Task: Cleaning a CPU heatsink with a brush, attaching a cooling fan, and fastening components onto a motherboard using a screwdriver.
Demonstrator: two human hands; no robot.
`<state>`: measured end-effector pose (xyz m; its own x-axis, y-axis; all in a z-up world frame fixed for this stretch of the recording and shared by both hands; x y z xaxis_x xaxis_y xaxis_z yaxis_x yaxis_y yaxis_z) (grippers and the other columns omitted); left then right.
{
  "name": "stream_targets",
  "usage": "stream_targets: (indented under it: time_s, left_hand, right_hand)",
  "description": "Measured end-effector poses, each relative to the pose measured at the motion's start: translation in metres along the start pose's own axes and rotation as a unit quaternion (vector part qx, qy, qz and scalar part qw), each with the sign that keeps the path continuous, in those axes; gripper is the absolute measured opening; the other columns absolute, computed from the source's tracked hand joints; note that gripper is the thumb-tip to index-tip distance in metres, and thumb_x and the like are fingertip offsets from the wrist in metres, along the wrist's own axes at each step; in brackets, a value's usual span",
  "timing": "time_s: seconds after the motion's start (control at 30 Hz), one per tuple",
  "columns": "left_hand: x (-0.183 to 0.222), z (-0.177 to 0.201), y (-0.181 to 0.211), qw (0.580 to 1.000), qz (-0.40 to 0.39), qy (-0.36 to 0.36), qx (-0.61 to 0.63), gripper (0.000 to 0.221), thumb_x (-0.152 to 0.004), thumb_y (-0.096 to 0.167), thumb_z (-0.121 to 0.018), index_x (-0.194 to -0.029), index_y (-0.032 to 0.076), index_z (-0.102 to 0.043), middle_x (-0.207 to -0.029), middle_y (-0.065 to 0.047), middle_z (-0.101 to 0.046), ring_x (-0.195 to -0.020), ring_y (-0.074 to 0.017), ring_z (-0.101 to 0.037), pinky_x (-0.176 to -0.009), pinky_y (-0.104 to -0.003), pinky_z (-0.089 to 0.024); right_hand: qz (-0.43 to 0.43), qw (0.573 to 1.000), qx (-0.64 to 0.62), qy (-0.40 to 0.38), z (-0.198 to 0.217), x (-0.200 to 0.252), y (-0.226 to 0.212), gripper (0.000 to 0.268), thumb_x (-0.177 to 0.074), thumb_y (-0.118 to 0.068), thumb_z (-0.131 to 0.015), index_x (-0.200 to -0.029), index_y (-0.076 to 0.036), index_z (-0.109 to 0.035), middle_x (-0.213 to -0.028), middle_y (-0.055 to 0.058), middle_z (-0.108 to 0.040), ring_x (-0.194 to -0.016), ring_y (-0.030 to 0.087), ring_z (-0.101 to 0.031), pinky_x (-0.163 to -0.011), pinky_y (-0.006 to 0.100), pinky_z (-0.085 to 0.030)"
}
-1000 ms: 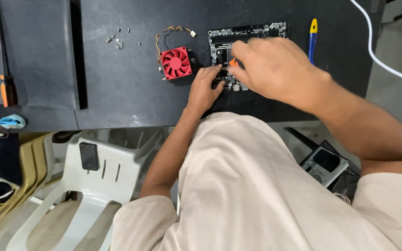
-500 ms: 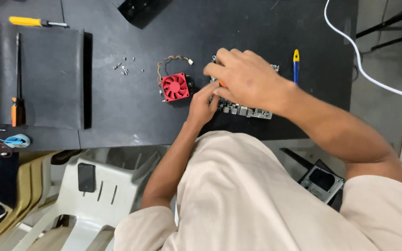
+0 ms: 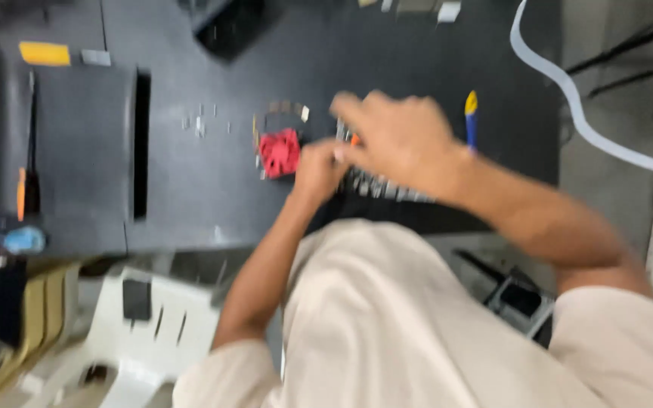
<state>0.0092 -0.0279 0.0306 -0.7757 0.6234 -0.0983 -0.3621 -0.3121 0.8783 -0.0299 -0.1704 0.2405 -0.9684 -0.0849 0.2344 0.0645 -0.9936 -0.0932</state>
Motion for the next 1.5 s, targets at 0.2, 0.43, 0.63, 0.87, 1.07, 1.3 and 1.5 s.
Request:
stream_targets:
  time_s: [0.2, 0.43, 0.63, 0.87, 1.07, 1.3, 1.5]
  left_hand:
    - [-0.005, 0.036, 0.044, 0.991, -0.077, -0.113, -0.005, 0.013, -0.095, 0.010, -0.059, -0.084, 0.010, -0.052, -0.080, -0.005, -0.060, -0.065, -0.0286, -0.052, -0.055, -0.040, -0.038]
    - [-0.009, 0.018, 0.037, 0.990, -0.005, -0.038, -0.133, 0.036, -0.083, 0.035, -0.076, -0.109, 0.015, -0.062, -0.106, 0.005, -0.066, -0.084, -0.0262, -0.070, -0.053, -0.049, -0.047]
    - [-0.010, 0.018, 0.028, 0.983, -0.114, -0.020, -0.145, 0.018, -0.089, 0.024, -0.068, -0.081, 0.010, -0.060, -0.080, -0.001, -0.066, -0.075, -0.0302, -0.067, -0.051, -0.048, -0.045]
    - [-0.013, 0.023, 0.039, 0.976, -0.148, -0.038, -0.154, 0.021, -0.097, 0.021, -0.058, -0.104, 0.002, -0.065, -0.112, -0.008, -0.064, -0.090, -0.0358, -0.059, -0.064, -0.050, -0.048]
    - [-0.018, 0.028, 0.047, 0.985, -0.096, -0.046, -0.138, 0.029, -0.084, 0.028, -0.077, -0.103, 0.011, -0.065, -0.103, -0.002, -0.062, -0.090, -0.0286, -0.059, -0.069, -0.047, -0.043]
    - [-0.019, 0.020, 0.033, 0.978, -0.149, -0.007, -0.147, 0.016, -0.078, 0.021, -0.077, -0.072, 0.013, -0.064, -0.069, 0.003, -0.062, -0.060, -0.0255, -0.056, -0.046, -0.043, -0.039]
    - [-0.014, 0.034, 0.039, 0.979, -0.117, -0.152, -0.074, 0.026, -0.092, 0.028, -0.076, -0.107, 0.007, -0.069, -0.105, -0.004, -0.065, -0.089, -0.0287, -0.066, -0.065, -0.046, -0.050]
  right_hand:
    - [0.000, 0.999, 0.023, 0.037, -0.018, 0.006, -0.004, 0.031, -0.101, -0.039, -0.059, -0.125, -0.020, -0.060, -0.097, 0.009, -0.068, -0.069, 0.042, -0.071, -0.050, 0.055, -0.053]
    - [0.006, 0.984, 0.124, 0.126, -0.023, 0.007, -0.003, 0.042, -0.098, -0.061, -0.071, -0.106, -0.021, -0.061, -0.087, 0.002, -0.064, -0.058, 0.032, -0.069, -0.043, 0.043, -0.051]
    - [0.005, 0.991, 0.092, 0.101, -0.022, 0.007, -0.005, 0.042, -0.097, -0.058, -0.070, -0.111, -0.020, -0.064, -0.094, 0.006, -0.067, -0.067, 0.038, -0.072, -0.049, 0.051, -0.055]
    - [-0.005, 0.989, 0.094, 0.113, -0.023, 0.007, -0.003, 0.035, -0.100, -0.054, -0.066, -0.111, -0.021, -0.067, -0.090, 0.002, -0.066, -0.060, 0.033, -0.069, -0.044, 0.044, -0.052]
    - [-0.013, 0.990, 0.094, 0.102, -0.019, 0.007, -0.001, 0.041, -0.101, -0.059, -0.066, -0.113, -0.020, -0.066, -0.092, 0.003, -0.068, -0.065, 0.030, -0.071, -0.045, 0.044, -0.053]
    - [-0.010, 0.991, 0.084, 0.107, -0.022, 0.008, 0.001, 0.043, -0.099, -0.061, -0.068, -0.116, -0.021, -0.068, -0.093, 0.002, -0.068, -0.066, 0.032, -0.071, -0.047, 0.047, -0.053]
    - [0.004, 0.989, 0.094, 0.118, -0.025, 0.009, 0.005, 0.038, -0.099, -0.056, -0.069, -0.113, -0.021, -0.068, -0.093, 0.002, -0.067, -0.062, 0.029, -0.069, -0.044, 0.043, -0.052]
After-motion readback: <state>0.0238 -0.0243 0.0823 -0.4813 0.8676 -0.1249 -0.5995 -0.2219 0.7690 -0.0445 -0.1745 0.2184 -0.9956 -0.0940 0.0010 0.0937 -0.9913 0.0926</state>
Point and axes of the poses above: each hand's wrist, its own x-axis away from the middle knuckle, its own z-axis out of the back of the hand, y = z × x, the point moved 1 cm from there along -x, towards the middle knuckle
